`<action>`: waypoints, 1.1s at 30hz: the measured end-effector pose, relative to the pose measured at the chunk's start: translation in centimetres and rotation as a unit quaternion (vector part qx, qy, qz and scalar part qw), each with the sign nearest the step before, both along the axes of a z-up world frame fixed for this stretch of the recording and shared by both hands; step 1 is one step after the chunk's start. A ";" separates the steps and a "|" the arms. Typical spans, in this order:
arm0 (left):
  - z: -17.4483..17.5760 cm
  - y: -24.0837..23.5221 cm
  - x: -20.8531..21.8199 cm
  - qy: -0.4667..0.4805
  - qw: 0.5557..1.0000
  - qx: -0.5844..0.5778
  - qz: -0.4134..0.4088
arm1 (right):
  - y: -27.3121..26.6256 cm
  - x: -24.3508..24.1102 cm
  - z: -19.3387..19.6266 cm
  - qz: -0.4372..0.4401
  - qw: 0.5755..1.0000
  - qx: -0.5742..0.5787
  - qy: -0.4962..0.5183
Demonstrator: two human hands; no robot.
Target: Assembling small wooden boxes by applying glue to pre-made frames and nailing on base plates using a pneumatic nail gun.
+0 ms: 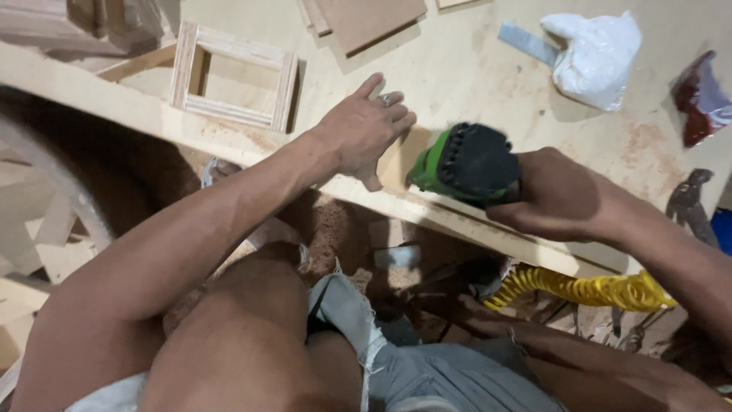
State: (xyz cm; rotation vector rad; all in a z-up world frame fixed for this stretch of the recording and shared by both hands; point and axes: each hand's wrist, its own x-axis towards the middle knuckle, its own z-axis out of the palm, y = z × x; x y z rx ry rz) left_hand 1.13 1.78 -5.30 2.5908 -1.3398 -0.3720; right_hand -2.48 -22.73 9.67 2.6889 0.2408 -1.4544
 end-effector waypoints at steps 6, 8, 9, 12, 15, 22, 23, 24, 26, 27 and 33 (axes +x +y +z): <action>0.3 0.2 0.0 0.022 0.999 0.042 0.006 | -0.9 0.4 -0.2 -0.052 0.994 0.081 -0.048; 0.2 0.0 0.1 0.025 0.998 0.054 -0.001 | -0.9 0.7 0.0 -0.029 0.990 0.109 -0.080; 0.3 0.1 0.1 0.026 0.998 0.054 -0.002 | -0.8 0.8 -0.2 -0.029 0.990 0.109 -0.079; 0.1 0.1 -0.4 0.031 0.999 0.024 0.003 | -1.4 0.8 -1.2 0.031 0.995 0.058 -0.081; -0.5 -0.2 -0.2 -0.035 0.998 0.061 -0.009 | -1.8 1.0 -0.6 0.047 0.985 0.122 -0.115; 3.9 1.3 -1.0 -0.024 0.924 0.035 0.381 | -0.3 -0.1 4.1 -0.210 0.969 0.022 -0.132; 4.6 2.1 -0.9 -0.066 0.929 0.023 0.363 | -1.5 -0.3 3.9 -0.224 0.959 0.053 -0.163; 5.5 2.8 -0.5 -0.067 0.930 0.022 0.360 | -2.6 -0.4 3.3 -0.228 0.958 0.053 -0.165; 7.4 4.5 0.2 -0.052 0.990 0.081 0.101 | -4.6 -0.7 2.0 -0.207 0.963 0.035 -0.170; 8.1 4.1 -0.3 -0.050 0.991 0.081 0.099 | -4.3 -1.1 2.0 -0.208 0.963 0.033 -0.168; 2.8 0.2 0.9 -0.227 0.911 0.194 -0.283 | -5.4 -2.6 -0.2 -0.232 0.957 0.087 -0.151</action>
